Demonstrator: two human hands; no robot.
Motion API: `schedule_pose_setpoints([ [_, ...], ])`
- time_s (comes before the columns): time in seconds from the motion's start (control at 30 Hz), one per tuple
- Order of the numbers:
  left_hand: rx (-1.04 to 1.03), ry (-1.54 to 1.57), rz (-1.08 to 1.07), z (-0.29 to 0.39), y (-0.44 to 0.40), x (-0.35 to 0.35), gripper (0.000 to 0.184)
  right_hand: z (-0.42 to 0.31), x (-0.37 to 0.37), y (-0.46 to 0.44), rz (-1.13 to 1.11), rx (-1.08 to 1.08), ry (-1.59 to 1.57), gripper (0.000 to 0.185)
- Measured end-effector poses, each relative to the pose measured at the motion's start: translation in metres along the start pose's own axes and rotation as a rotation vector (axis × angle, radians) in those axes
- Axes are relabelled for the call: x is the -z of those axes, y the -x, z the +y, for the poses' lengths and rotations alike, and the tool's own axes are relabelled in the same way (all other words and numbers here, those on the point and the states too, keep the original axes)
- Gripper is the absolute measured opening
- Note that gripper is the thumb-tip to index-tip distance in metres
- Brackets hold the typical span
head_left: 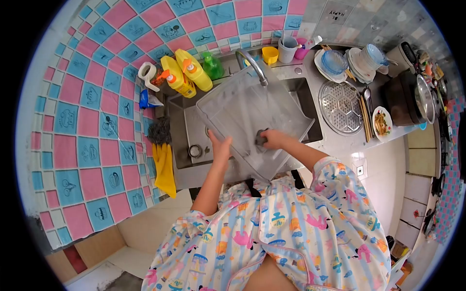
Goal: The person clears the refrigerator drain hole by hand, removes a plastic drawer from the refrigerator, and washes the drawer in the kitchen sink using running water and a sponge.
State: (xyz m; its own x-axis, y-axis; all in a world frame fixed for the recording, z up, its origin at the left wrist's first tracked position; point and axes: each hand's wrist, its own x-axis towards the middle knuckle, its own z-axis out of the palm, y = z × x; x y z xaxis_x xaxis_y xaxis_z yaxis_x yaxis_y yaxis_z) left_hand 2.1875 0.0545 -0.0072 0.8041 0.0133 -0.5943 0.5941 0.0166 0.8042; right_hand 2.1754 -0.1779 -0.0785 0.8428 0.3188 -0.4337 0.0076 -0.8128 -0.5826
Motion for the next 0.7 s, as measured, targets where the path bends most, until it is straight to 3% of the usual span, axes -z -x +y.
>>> schedule_pose_setpoints([
  [0.07, -0.048, -0.023, 0.015, -0.005, -0.005, 0.002, 0.096, -0.004, -0.033, -0.007, -0.002, 0.272, -0.221, 0.036],
  [0.17, -0.137, -0.061, 0.042, -0.024, -0.023, 0.008, 0.095, -0.036, -0.032, 0.013, -0.361, 0.286, -0.369, 0.033],
  [0.27, -0.177, -0.020, 0.051, -0.028, -0.026, 0.006, 0.095, -0.022, -0.026, 0.012, -0.665, 0.288, -0.108, 0.029],
  [0.37, -0.235, -0.060, 0.054, -0.047, -0.038, 0.010, 0.097, -0.012, -0.017, 0.016, -0.587, 0.311, 0.076, 0.031],
  [0.47, -0.255, -0.054, 0.021, -0.064, -0.051, 0.015, 0.097, -0.010, -0.022, 0.020, -0.215, 0.068, 0.249, 0.034],
  [0.57, -0.243, 0.042, -0.013, -0.036, -0.028, 0.009, 0.098, -0.026, -0.018, 0.041, -0.081, 0.040, 0.053, 0.036],
  [0.7, -0.384, -0.144, 0.043, -0.019, -0.022, -0.002, 0.102, -0.060, 0.013, 0.078, 0.001, 0.006, -0.079, 0.036],
])
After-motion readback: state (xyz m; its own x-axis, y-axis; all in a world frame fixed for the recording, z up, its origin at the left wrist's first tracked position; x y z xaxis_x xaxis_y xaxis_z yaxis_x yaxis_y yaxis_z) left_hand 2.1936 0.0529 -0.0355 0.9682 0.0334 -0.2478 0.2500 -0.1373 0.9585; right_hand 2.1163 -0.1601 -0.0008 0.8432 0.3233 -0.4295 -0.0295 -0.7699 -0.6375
